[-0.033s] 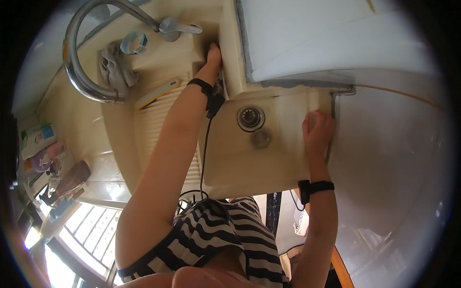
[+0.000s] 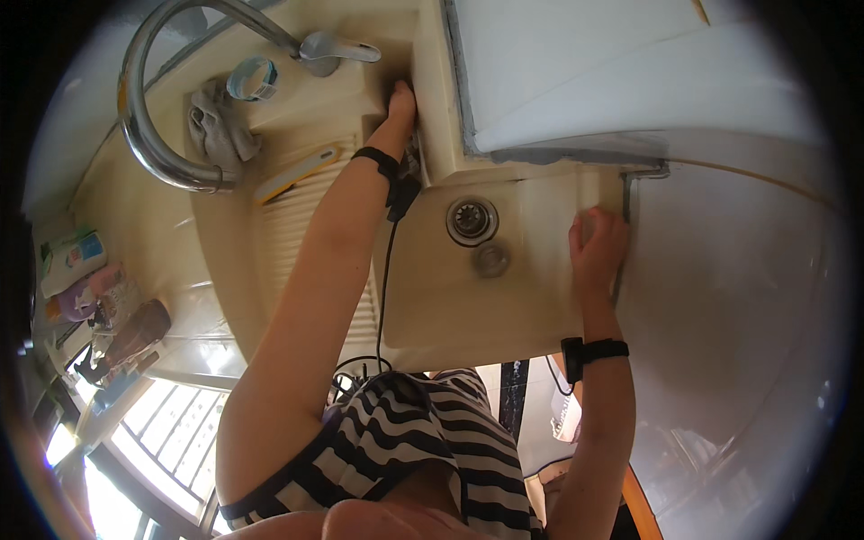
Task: Cleaning the sink and surrounding countertop with a cloth.
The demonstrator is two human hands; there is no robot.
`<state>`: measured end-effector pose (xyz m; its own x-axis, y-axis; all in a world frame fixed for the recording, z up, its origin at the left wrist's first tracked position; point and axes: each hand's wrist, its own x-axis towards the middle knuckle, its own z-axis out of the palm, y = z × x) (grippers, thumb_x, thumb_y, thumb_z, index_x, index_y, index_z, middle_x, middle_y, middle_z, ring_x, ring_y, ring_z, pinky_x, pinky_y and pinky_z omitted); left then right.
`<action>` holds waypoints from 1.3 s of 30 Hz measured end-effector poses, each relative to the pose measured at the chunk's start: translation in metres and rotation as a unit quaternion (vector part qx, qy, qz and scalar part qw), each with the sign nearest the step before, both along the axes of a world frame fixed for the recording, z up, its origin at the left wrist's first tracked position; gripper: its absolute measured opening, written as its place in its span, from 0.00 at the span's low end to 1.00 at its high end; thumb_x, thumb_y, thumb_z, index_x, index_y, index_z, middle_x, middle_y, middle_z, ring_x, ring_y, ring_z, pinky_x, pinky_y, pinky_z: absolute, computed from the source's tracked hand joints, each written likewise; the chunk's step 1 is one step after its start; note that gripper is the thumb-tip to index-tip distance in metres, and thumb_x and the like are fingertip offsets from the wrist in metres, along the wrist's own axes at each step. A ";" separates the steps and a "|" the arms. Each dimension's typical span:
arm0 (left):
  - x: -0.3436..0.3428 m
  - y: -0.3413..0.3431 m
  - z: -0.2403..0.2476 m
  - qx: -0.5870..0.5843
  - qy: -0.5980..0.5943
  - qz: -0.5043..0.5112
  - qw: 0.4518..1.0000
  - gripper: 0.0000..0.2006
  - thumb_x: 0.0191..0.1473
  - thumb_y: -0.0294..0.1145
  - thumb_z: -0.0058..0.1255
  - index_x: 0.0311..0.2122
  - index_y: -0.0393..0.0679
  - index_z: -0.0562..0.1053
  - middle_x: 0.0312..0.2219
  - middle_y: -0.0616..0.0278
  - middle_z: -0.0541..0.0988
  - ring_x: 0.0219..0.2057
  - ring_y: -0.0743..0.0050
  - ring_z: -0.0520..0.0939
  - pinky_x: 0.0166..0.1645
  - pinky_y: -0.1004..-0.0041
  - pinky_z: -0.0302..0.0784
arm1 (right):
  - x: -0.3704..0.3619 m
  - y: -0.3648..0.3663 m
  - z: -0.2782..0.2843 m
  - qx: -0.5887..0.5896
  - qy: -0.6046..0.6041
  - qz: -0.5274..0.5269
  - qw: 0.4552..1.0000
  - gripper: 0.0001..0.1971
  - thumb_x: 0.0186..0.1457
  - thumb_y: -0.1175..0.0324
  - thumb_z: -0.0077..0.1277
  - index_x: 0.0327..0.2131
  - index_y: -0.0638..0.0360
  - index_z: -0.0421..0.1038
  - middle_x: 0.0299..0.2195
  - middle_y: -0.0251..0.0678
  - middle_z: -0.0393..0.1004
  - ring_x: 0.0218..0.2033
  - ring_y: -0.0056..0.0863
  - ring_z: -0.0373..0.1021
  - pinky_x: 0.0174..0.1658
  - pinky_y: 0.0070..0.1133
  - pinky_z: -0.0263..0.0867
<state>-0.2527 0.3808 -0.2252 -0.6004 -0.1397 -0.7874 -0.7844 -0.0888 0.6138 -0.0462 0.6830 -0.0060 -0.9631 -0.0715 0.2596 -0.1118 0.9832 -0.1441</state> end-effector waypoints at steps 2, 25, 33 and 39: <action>0.003 0.013 0.002 -0.158 0.042 -0.153 0.975 0.24 0.54 0.42 0.33 0.52 0.36 0.59 0.49 0.46 0.66 0.51 0.55 0.66 0.54 0.62 0.60 | 0.001 0.004 0.001 0.012 -0.003 -0.005 1.000 0.11 0.48 0.66 0.50 0.35 0.59 0.64 0.31 0.42 0.64 0.34 0.41 0.60 0.37 0.33 0.57; -0.039 -0.047 -0.093 -0.418 0.140 -0.291 0.849 0.20 0.56 0.36 0.32 0.50 0.32 0.58 0.44 0.34 0.66 0.46 0.43 0.70 0.47 0.63 0.69 | -0.010 -0.025 -0.002 -0.043 0.015 0.033 0.998 0.11 0.47 0.67 0.50 0.34 0.58 0.64 0.31 0.42 0.63 0.34 0.42 0.60 0.36 0.33 0.57; -0.016 0.041 -0.108 -0.201 0.137 0.044 0.969 0.23 0.55 0.41 0.34 0.50 0.32 0.57 0.43 0.42 0.69 0.45 0.53 0.72 0.50 0.63 0.65 | -0.003 0.001 -0.004 0.021 0.024 0.004 0.999 0.11 0.47 0.68 0.51 0.34 0.57 0.64 0.30 0.41 0.63 0.32 0.42 0.61 0.34 0.33 0.58; -0.068 -0.051 -0.131 -0.543 0.125 -0.294 0.777 0.21 0.56 0.40 0.34 0.50 0.36 0.60 0.41 0.45 0.70 0.47 0.61 0.72 0.50 0.64 0.67 | -0.019 -0.039 -0.004 -0.004 0.080 0.041 0.996 0.12 0.45 0.66 0.52 0.34 0.55 0.65 0.29 0.42 0.64 0.32 0.43 0.61 0.34 0.34 0.59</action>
